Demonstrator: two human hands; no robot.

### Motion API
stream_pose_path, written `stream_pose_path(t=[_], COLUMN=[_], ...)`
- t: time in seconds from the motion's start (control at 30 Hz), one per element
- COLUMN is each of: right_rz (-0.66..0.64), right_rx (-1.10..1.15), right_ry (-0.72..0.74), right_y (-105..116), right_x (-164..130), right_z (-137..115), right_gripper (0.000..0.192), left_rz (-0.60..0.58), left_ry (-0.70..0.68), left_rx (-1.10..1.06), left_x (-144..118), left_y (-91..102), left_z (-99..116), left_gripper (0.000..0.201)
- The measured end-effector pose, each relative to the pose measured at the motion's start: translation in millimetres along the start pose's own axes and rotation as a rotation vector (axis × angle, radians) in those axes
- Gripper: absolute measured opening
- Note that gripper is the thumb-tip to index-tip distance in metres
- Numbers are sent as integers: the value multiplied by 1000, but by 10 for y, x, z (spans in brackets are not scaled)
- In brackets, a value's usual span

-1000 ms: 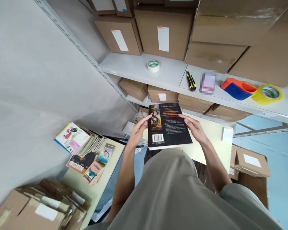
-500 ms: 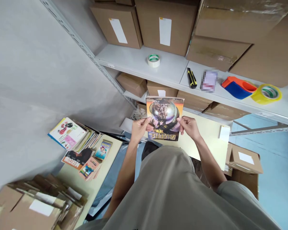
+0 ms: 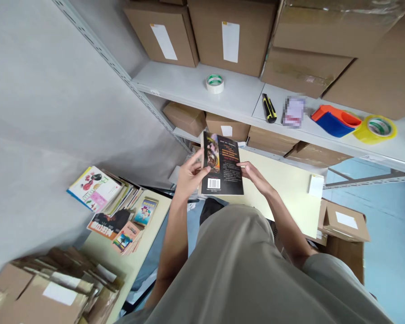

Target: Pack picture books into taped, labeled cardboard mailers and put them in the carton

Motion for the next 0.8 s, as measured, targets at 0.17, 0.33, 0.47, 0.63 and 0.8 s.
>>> stream_pose_path(t=[0.17, 0.33, 0.47, 0.63, 0.8], right_rz=[-64, 44, 135, 281, 371], right_rx=[133, 353, 417, 429, 530], right_ry=[84, 122, 117, 41, -73], right_y=[-238, -315, -284, -104, 6], right_x=[376, 528, 526, 441, 188], right_z=[-12, -17, 111, 387, 830], right_gripper=[92, 85, 75, 66, 55], left_rz=[126, -36, -114, -150, 83], left_ry=[-22, -79, -95, -42, 319], left_rx=[602, 1029, 954, 671, 370], left_x=[121, 88, 55, 221, 352], left_y=[-564, -1110, -1252, -1017, -336], left_z=[98, 61, -36, -316, -1142], left_gripper=[65, 48, 52, 43, 45])
Point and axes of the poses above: each hand's wrist, its own x-axis towards the middle knuckle, its own y-axis out of the back of the hand, z = x × y, the point moved 3 cm from there along x, towards the middle knuckle, and after that the axes turned 15 degrees about -z, right-handed, at the moved point
